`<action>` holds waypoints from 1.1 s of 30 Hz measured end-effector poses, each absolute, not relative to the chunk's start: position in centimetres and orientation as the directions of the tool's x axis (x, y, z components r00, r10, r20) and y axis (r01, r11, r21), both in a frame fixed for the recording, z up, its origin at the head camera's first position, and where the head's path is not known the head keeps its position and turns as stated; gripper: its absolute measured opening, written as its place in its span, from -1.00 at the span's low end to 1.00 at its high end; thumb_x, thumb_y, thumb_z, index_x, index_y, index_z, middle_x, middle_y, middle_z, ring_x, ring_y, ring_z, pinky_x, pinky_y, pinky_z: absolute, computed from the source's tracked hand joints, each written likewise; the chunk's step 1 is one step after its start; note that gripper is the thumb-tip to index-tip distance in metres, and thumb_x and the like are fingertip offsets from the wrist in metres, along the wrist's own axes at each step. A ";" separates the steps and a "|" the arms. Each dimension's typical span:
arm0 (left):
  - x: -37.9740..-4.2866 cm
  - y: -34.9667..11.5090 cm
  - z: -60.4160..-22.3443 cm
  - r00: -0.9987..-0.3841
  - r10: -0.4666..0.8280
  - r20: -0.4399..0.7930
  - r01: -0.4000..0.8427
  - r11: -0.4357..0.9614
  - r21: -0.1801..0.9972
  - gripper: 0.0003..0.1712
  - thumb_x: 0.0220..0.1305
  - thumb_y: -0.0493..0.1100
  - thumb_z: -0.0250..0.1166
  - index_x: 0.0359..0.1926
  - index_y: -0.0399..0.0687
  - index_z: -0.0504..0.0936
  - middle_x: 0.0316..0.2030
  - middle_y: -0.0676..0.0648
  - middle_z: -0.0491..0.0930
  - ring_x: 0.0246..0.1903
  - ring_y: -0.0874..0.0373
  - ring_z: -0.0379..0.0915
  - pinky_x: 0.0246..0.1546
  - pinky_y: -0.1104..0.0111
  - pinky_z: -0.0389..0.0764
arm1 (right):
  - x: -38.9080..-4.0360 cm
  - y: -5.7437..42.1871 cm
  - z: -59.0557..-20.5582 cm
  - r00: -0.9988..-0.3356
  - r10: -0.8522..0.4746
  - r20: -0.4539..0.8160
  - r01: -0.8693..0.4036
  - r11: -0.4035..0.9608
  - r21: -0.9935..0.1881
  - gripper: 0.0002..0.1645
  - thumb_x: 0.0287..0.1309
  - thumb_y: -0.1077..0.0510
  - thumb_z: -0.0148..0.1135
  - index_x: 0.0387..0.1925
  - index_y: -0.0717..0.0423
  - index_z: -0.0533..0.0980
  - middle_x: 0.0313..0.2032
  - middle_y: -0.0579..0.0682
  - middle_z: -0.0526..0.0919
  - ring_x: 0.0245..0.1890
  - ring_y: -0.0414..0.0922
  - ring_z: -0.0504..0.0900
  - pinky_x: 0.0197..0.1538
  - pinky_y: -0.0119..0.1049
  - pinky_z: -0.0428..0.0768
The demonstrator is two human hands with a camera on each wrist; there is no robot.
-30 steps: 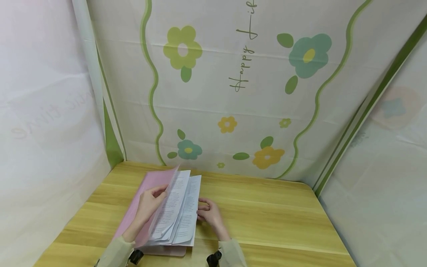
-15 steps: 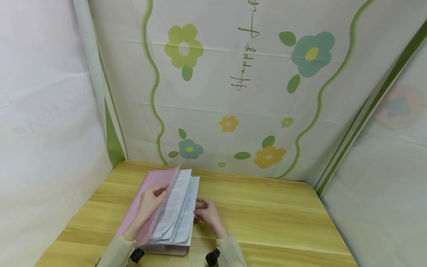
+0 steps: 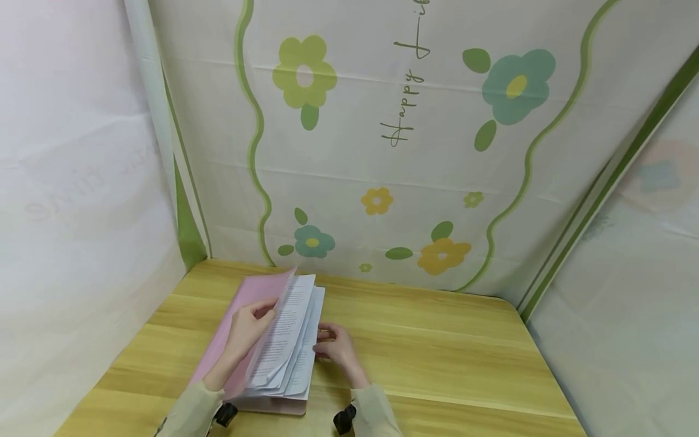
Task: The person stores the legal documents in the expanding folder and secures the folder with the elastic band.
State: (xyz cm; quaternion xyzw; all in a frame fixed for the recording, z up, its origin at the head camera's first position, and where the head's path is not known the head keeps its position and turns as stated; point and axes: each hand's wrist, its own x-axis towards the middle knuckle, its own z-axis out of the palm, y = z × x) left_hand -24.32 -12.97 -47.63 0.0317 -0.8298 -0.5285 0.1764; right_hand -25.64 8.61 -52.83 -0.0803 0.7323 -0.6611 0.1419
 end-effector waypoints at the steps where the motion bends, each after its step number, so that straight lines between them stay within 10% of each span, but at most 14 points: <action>1: -24.3 -13.0 -47.7 -0.936 -0.240 0.258 0.133 0.438 0.889 -0.66 0.11 -0.29 0.28 -0.06 -0.21 0.75 -0.22 -0.20 0.79 -0.24 0.06 0.72 -0.27 0.50 0.56 | -25.7 8.5 -52.9 -0.947 -0.307 -0.098 0.068 0.108 -0.992 -0.29 -0.02 0.45 0.26 0.24 0.54 0.33 0.01 0.48 0.57 -0.19 -0.12 0.68 -0.13 -0.18 0.72; 33: -24.2 -13.1 -47.9 -0.939 -0.242 0.246 0.125 0.427 0.896 -0.68 0.15 -0.29 0.28 -0.06 -0.19 0.75 -0.20 -0.18 0.78 -0.21 0.04 0.73 -0.29 0.50 0.57 | -26.1 6.6 -54.0 -0.951 -0.281 -0.127 0.089 0.144 -0.986 -0.18 -0.04 0.45 0.25 0.29 0.60 0.20 0.01 0.44 0.61 -0.12 0.00 0.71 -0.10 -0.14 0.71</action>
